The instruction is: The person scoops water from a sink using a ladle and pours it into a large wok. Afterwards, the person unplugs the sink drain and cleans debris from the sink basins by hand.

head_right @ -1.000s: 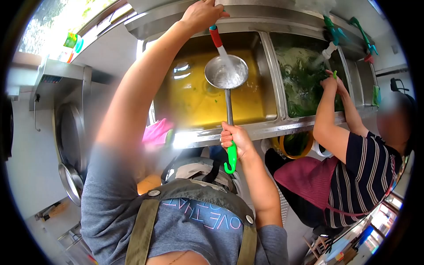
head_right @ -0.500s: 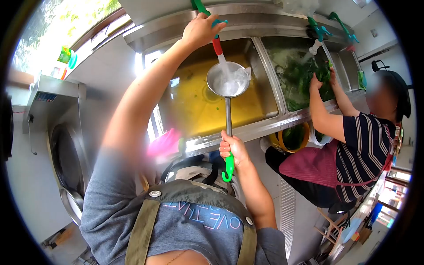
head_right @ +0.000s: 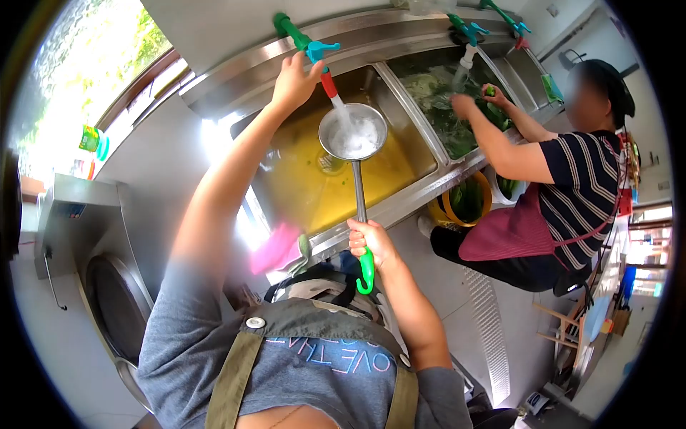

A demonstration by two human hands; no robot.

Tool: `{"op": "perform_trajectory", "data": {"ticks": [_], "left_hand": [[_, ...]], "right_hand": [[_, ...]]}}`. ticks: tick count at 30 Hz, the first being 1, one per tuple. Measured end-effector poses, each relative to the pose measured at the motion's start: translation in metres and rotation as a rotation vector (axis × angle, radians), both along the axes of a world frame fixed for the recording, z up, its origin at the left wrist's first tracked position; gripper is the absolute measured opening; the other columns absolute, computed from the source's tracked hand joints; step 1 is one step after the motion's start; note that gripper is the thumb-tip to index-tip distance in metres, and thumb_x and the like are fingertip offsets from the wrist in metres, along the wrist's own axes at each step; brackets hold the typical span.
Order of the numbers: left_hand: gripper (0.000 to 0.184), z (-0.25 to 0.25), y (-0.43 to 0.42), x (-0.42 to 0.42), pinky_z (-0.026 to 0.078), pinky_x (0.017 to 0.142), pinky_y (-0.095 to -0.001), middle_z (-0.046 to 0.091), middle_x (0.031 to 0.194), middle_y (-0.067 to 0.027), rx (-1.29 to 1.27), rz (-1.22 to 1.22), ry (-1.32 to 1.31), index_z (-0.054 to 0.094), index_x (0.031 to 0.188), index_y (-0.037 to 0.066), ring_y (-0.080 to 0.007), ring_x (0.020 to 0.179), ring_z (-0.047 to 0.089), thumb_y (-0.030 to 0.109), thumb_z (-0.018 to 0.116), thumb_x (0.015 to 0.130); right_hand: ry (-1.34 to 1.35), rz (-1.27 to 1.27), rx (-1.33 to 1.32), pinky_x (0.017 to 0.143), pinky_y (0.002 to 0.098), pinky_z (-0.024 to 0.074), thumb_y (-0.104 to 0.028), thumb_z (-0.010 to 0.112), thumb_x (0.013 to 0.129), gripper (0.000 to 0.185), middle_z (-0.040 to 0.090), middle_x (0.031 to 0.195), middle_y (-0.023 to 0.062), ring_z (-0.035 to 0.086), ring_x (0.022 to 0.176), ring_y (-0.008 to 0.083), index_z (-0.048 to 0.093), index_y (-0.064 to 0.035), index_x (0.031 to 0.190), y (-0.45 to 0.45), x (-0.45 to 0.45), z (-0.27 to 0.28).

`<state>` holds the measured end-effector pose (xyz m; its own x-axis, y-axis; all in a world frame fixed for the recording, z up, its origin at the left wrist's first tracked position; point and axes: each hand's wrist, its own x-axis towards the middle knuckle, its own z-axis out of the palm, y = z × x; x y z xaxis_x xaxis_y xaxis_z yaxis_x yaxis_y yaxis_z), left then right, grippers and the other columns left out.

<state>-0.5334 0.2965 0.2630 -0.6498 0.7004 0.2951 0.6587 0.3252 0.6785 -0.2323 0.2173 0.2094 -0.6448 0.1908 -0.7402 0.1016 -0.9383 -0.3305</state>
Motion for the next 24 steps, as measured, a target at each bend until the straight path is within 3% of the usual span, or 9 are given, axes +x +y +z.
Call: {"op": "perform_trajectory", "data": {"ticks": [5,7,9,10,14,16,17,21,24], "left_hand": [[0.060,-0.034,-0.063,-0.006,0.040,0.084,-0.0379,0.045,0.111,-0.0252,0.109,0.037,-0.054,0.037,0.118,-0.005,-0.0370,0.093,0.051,0.037,0.054,0.078],[0.054,-0.055,-0.103,-0.007,0.042,0.080,-0.0338,0.050,0.107,-0.0196,0.222,0.070,-0.406,0.040,0.116,-0.005,-0.0289,0.093,0.054,0.033,0.054,0.081],[0.042,-0.045,-0.162,0.010,0.043,0.076,-0.0278,0.052,0.106,-0.0131,0.405,0.085,-0.726,0.043,0.115,-0.002,-0.0197,0.092,0.055,0.026,0.051,0.085],[0.035,-0.046,-0.192,0.013,0.043,0.071,-0.0235,0.052,0.105,-0.0095,0.441,0.168,-0.772,0.045,0.114,-0.001,-0.0135,0.087,0.056,0.020,0.050,0.086],[0.028,-0.084,-0.307,0.036,0.045,0.067,-0.0224,0.055,0.096,-0.0076,0.483,0.620,-0.814,0.049,0.107,0.000,-0.0142,0.080,0.058,0.017,0.051,0.085],[0.023,-0.138,-0.365,0.053,0.044,0.061,-0.0214,0.055,0.089,-0.0058,0.533,0.729,-0.796,0.050,0.100,0.000,-0.0130,0.071,0.057,0.015,0.053,0.083],[0.018,-0.162,-0.392,0.056,0.043,0.058,-0.0209,0.055,0.085,-0.0042,0.248,0.724,-0.649,0.051,0.096,0.001,-0.0117,0.070,0.056,0.013,0.053,0.083],[0.017,-0.132,-0.402,0.116,0.043,0.058,-0.0211,0.056,0.084,-0.0042,0.386,0.871,-0.805,0.051,0.097,0.003,-0.0117,0.069,0.057,0.013,0.050,0.083],[0.020,-0.120,-0.388,0.127,0.044,0.059,-0.0223,0.057,0.087,-0.0055,0.352,0.886,-0.841,0.050,0.100,0.002,-0.0126,0.071,0.057,0.013,0.050,0.083]], "right_hand": [[0.048,-0.022,-0.164,0.030,0.0165,0.0248,-0.012,0.052,0.083,0.026,0.035,0.049,-0.0045,0.030,0.036,0.0019,0.036,-0.0111,0.062,0.009,-0.001,-0.011],[0.081,-0.041,-0.221,0.030,0.0161,0.0253,-0.012,0.051,0.083,0.026,0.036,0.049,-0.0046,0.031,0.036,0.0017,0.036,-0.0112,0.062,0.010,0.002,-0.017],[0.069,-0.021,-0.181,0.029,0.0150,0.0250,-0.009,0.050,0.082,0.025,0.036,0.048,-0.0047,0.030,0.036,0.0016,0.036,-0.0112,0.061,0.005,0.005,-0.016],[0.049,-0.027,-0.148,0.029,0.0146,0.0244,-0.008,0.049,0.082,0.024,0.035,0.048,-0.0049,0.030,0.035,0.0015,0.037,-0.0110,0.061,0.003,0.005,-0.017],[0.048,0.006,-0.076,0.029,0.0144,0.0237,-0.005,0.049,0.080,0.024,0.036,0.048,-0.0049,0.030,0.035,0.0018,0.037,-0.0110,0.061,0.004,0.007,-0.023],[0.048,0.017,-0.083,0.029,0.0148,0.0239,-0.004,0.050,0.080,0.023,0.036,0.048,-0.0047,0.030,0.035,0.0021,0.038,-0.0105,0.061,0.007,0.009,-0.024],[0.051,0.022,-0.087,0.029,0.0150,0.0241,-0.004,0.050,0.079,0.022,0.036,0.049,-0.0046,0.030,0.035,0.0023,0.039,-0.0103,0.061,0.010,0.009,-0.023],[0.119,0.079,0.003,0.029,0.0158,0.0247,-0.004,0.051,0.079,0.019,0.036,0.049,-0.0046,0.031,0.036,0.0024,0.041,-0.0094,0.063,0.017,0.016,-0.021],[0.149,0.095,0.040,0.029,0.0161,0.0246,-0.004,0.051,0.078,0.018,0.036,0.049,-0.0049,0.031,0.036,0.0023,0.042,-0.0093,0.064,0.020,0.020,-0.019]]}}
